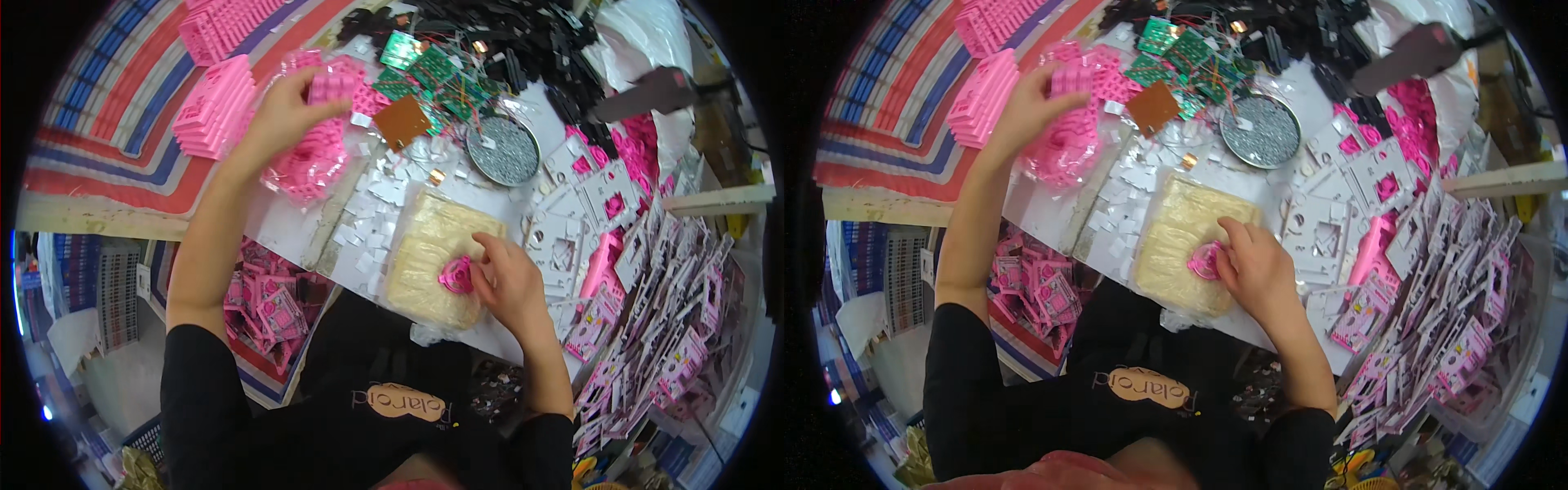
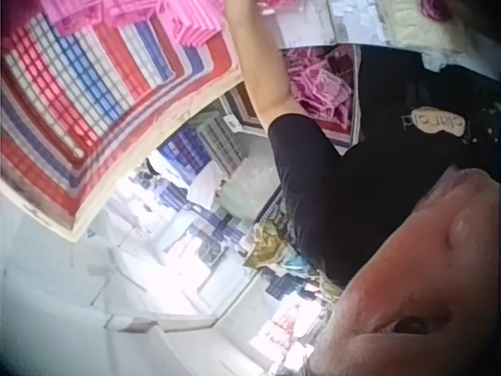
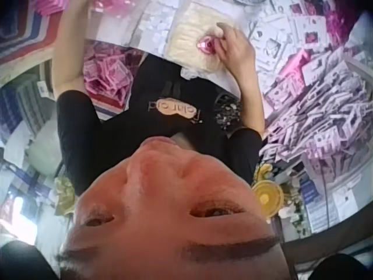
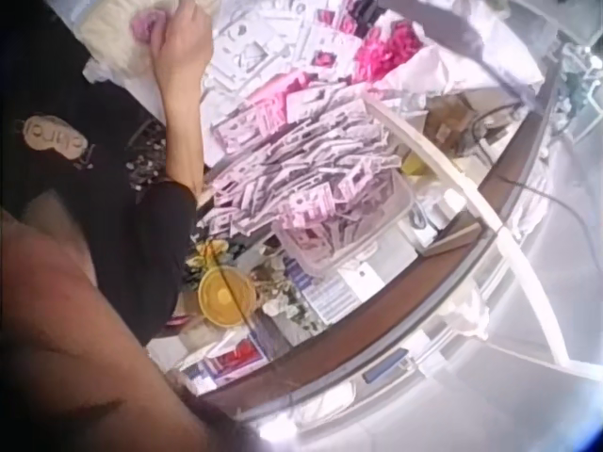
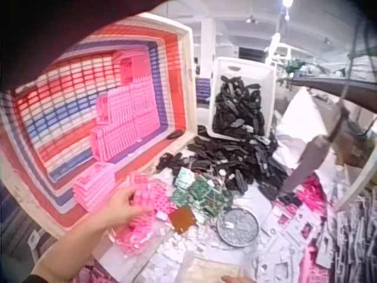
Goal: Assembling pink toy cash registers by installing electronic components and backplates using an electric screwdriver.
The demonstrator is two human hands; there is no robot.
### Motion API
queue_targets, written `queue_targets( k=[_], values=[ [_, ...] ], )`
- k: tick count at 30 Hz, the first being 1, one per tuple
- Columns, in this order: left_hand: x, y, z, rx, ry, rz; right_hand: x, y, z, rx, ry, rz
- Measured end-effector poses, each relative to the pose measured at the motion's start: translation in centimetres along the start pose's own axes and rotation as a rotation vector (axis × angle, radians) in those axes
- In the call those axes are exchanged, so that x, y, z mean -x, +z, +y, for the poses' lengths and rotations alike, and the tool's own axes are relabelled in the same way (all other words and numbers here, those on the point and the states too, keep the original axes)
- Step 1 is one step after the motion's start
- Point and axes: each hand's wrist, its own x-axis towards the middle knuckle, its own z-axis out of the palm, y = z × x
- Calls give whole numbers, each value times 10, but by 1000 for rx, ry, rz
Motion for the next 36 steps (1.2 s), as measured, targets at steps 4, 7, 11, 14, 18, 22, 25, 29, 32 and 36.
queue_targets(
  k=[4,7,11,14,18,22,25,29,32,36],
  values=[
    [42,32,9,180,-18,-87,-1,-4,0,16,-4,-11],
    [28,2,-8,-160,-2,84,13,-11,3,19,36,-30],
    [-23,-92,-59,-447,-14,262,21,-17,6,51,74,-25],
    [-56,-221,-101,-955,-316,319,21,-22,3,33,93,-25],
    [-57,-298,-187,-387,-551,-149,40,-33,18,35,74,50],
    [-45,-346,-243,-134,-558,191,59,-40,30,97,76,57],
    [-76,-363,-262,-329,-525,233,74,-43,38,100,127,41],
    [-103,-359,-262,-426,-484,230,94,-59,58,106,356,103],
    [-95,-366,-248,-415,-450,266,95,-62,93,86,503,250],
    [-95,-323,-205,-188,-318,287,78,-57,118,190,600,283]
  ],
)
